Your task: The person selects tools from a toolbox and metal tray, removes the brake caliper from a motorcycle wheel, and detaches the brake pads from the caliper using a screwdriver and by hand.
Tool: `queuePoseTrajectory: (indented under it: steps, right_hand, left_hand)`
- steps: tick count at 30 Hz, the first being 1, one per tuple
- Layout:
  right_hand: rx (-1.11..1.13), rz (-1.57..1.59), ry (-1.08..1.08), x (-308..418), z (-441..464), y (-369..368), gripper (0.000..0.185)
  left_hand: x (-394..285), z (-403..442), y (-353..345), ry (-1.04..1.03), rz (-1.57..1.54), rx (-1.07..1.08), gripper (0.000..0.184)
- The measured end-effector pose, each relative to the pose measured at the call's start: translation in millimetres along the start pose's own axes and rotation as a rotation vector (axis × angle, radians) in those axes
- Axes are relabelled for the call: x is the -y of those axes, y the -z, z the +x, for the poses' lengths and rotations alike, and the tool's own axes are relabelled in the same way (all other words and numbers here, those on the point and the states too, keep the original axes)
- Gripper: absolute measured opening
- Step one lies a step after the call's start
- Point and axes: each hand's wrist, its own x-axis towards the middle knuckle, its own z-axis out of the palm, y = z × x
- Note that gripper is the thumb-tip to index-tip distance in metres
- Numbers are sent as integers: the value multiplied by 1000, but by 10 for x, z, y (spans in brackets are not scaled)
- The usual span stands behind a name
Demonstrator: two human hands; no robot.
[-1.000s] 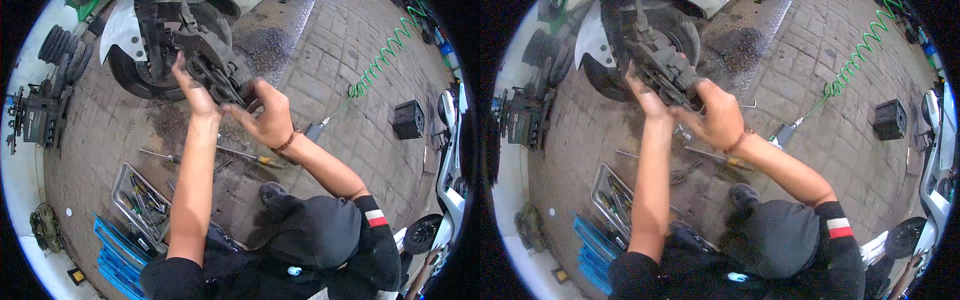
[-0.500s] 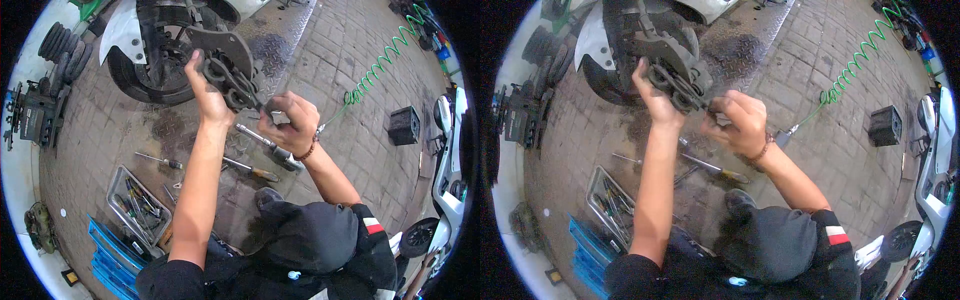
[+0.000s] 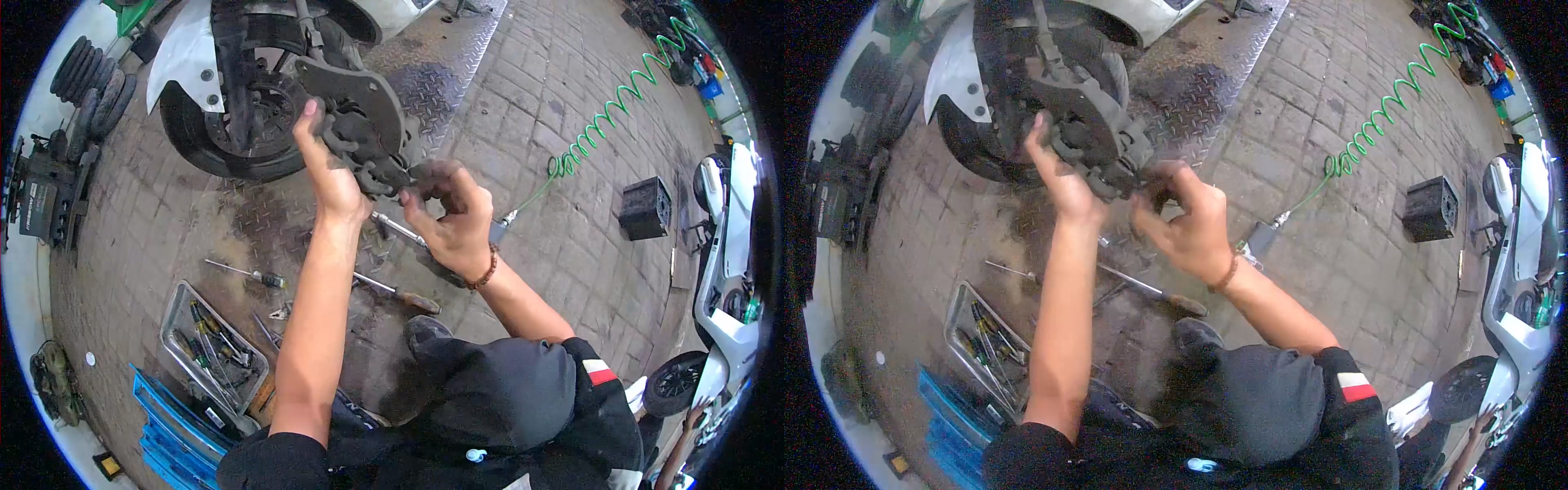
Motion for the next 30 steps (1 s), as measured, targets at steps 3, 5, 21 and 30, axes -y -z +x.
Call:
queuePoseTrajectory:
  steps: [3,5,21,30]
  right_hand:
    - [24,-36,71,-107,64,79,28]
    - [115,-115,110,-94,79,155,27]
    - [230,-187,33,107,306,216,23]
    - [219,-344,389,-78,202,359,17]
  left_hand:
    - [-6,9,-29,16,-52,-33,50]
    - [5,20,44,24,-53,8,48]
    - [-34,46,54,108,11,60,53]
    - [93,257,149,130,-148,89,61]
